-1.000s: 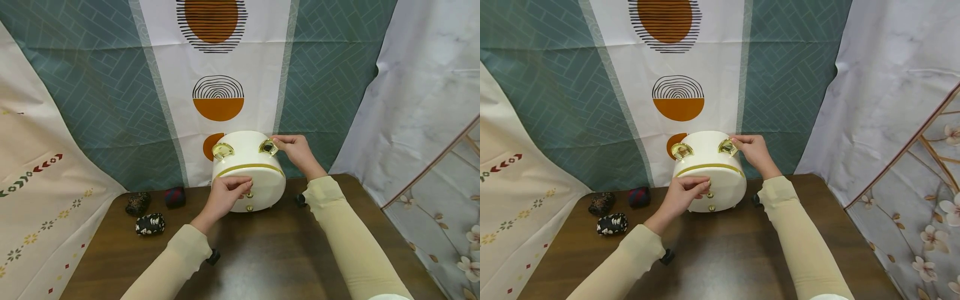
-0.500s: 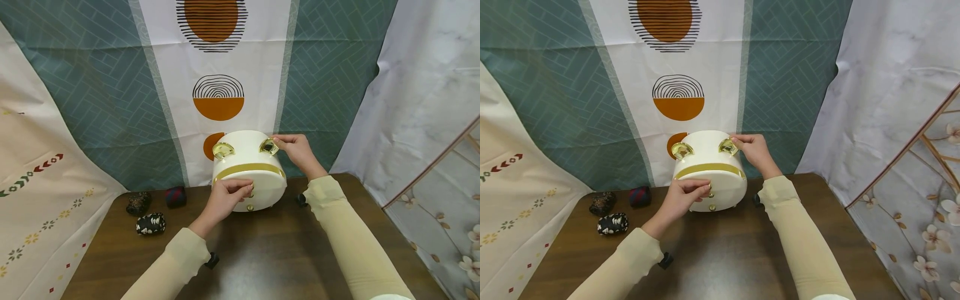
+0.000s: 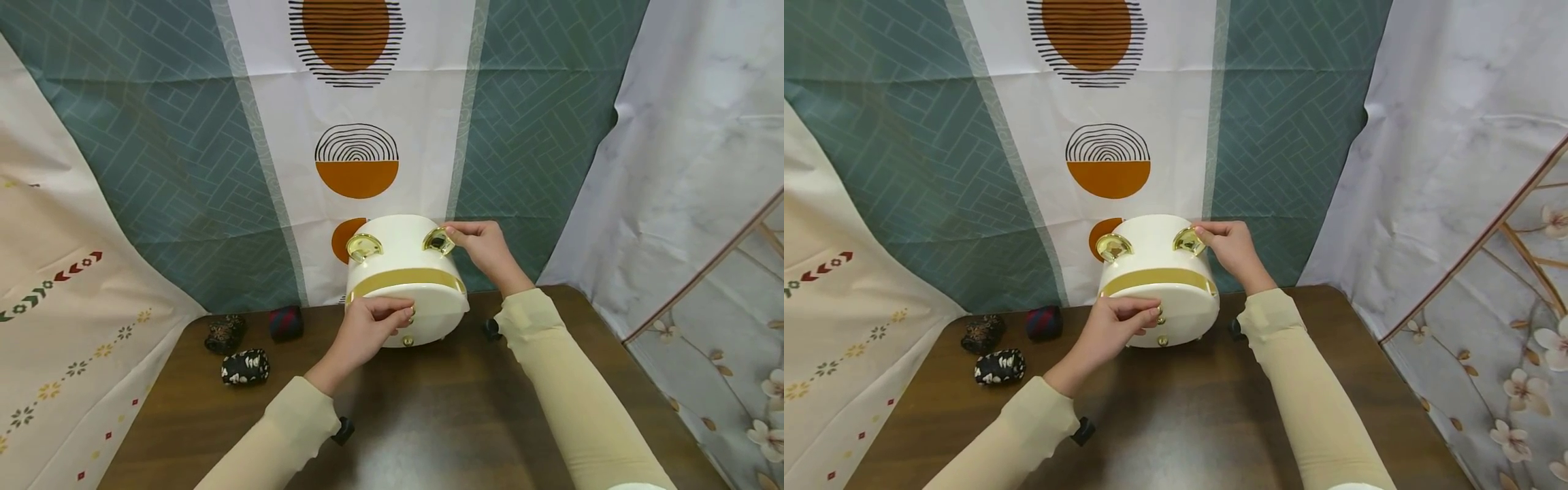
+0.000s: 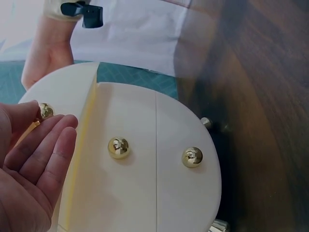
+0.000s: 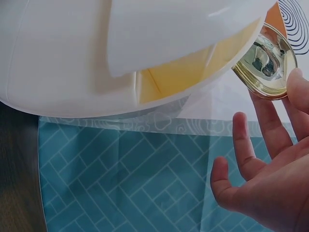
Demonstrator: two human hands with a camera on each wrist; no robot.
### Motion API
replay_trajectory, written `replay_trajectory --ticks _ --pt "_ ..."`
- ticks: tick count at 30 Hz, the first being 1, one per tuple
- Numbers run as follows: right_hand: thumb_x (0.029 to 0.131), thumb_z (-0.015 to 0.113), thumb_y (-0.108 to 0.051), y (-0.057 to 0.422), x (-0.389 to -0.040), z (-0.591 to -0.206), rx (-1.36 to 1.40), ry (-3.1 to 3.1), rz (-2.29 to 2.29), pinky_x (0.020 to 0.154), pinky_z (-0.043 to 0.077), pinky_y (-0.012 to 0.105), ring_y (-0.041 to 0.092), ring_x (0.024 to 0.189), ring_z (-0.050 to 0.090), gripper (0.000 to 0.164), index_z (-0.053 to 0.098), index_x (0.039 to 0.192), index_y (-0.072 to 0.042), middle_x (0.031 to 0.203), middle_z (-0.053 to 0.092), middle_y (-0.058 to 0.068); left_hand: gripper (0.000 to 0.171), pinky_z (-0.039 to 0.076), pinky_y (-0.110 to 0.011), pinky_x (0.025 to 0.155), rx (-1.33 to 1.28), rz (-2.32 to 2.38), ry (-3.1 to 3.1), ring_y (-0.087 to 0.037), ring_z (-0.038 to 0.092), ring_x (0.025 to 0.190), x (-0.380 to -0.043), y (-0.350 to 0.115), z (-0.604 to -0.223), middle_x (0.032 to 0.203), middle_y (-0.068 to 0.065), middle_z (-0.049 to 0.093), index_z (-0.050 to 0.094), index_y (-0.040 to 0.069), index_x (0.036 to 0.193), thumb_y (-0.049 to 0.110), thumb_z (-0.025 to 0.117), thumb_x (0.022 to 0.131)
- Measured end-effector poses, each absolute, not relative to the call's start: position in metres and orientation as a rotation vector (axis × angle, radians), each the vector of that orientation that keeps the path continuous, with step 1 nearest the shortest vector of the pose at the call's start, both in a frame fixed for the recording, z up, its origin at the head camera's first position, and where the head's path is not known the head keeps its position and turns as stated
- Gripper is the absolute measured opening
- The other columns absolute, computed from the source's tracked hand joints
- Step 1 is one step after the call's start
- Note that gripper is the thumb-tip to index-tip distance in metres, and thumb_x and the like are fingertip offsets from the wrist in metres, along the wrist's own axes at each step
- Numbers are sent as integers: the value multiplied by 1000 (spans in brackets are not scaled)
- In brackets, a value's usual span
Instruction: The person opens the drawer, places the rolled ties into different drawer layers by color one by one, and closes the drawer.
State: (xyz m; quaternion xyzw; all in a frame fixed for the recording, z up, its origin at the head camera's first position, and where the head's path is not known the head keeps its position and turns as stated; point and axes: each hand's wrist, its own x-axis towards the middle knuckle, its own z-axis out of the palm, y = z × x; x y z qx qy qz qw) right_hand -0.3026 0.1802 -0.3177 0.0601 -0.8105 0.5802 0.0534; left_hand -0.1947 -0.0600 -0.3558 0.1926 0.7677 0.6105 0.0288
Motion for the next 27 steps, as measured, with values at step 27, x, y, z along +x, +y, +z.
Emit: replay_trajectory --ticks 27 --pt "87 64 -40 182 -301 -318 188 -2487 1773 104 39 45 20 124 51 36 69 115 -18 121 65 6 19 55 -25 66 553 1860 2376 -26 67 78 -166 -54 -351 89 -9 73 72 6 104 12 67 86"
